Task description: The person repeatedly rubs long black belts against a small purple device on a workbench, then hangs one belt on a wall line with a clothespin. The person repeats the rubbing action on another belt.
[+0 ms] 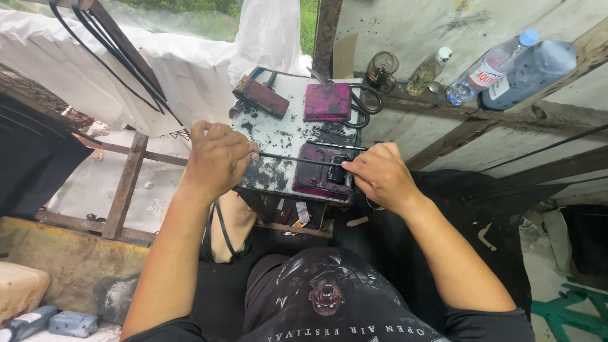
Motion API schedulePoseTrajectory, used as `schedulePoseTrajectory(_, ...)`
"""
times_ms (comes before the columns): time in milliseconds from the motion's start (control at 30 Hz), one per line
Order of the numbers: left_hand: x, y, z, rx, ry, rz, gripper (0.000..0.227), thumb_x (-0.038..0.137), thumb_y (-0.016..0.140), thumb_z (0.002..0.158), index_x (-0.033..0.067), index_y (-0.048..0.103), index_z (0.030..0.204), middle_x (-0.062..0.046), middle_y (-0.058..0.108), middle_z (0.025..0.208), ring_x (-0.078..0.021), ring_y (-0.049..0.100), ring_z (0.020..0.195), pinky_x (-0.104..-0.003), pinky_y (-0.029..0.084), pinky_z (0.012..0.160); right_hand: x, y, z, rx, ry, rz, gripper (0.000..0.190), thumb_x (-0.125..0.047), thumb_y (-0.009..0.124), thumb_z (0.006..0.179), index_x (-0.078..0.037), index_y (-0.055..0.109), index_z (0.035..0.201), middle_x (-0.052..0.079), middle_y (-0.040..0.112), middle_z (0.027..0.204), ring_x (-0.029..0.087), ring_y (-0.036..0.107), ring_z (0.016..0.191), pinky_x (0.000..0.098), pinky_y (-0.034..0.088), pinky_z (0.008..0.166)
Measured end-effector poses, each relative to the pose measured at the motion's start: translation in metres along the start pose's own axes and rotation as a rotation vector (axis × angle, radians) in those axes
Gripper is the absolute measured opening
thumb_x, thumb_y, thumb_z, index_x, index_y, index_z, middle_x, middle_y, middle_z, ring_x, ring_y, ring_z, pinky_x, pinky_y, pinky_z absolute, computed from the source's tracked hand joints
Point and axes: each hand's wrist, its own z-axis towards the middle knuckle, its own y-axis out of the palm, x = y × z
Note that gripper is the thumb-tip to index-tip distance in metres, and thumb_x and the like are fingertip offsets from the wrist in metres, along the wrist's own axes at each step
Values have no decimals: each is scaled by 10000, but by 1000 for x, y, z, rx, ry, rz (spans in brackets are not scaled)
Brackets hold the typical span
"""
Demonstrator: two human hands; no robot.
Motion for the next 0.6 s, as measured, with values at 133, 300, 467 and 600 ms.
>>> schedulePoseTrajectory(133,7,9,4,-31,21,-7,63,237,781,892,228,810,947,21,757,874,-184,611,933,-473,314,1049,-2,-12,-5,-18,27,-47,102,-110,734,911,-171,786,975,-25,699,852,196,647,836,359,460,850)
schedulePoseTrajectory(300,14,18,13,-43,34,-64,58,238,784,881,228,811,932,32,748,853,-178,603,923,-459,317,1055,-4,-23,-15,-28,78,-90,98,-113,740,911,-179,791,963,-39,704,849,173,643,850,347,455,870)
schedulePoseTrajectory(467,23,30,19,-30,66,-91,35,249,782,884,240,803,911,44,733,833,-170,593,917,-449,321,1045,-2,-35,-25,-34,110,-131,100,-109,741,914,-186,788,957,-48,699,842,167,641,849,344,453,876)
schedulePoseTrajectory(600,36,29,27,-38,88,-123,41,247,776,892,229,807,910,43,738,830,-168,582,911,-429,314,1044,1,-44,-34,-22,149,-140,107,-111,732,928,-196,785,964,-60,693,845,163,633,857,341,445,888)
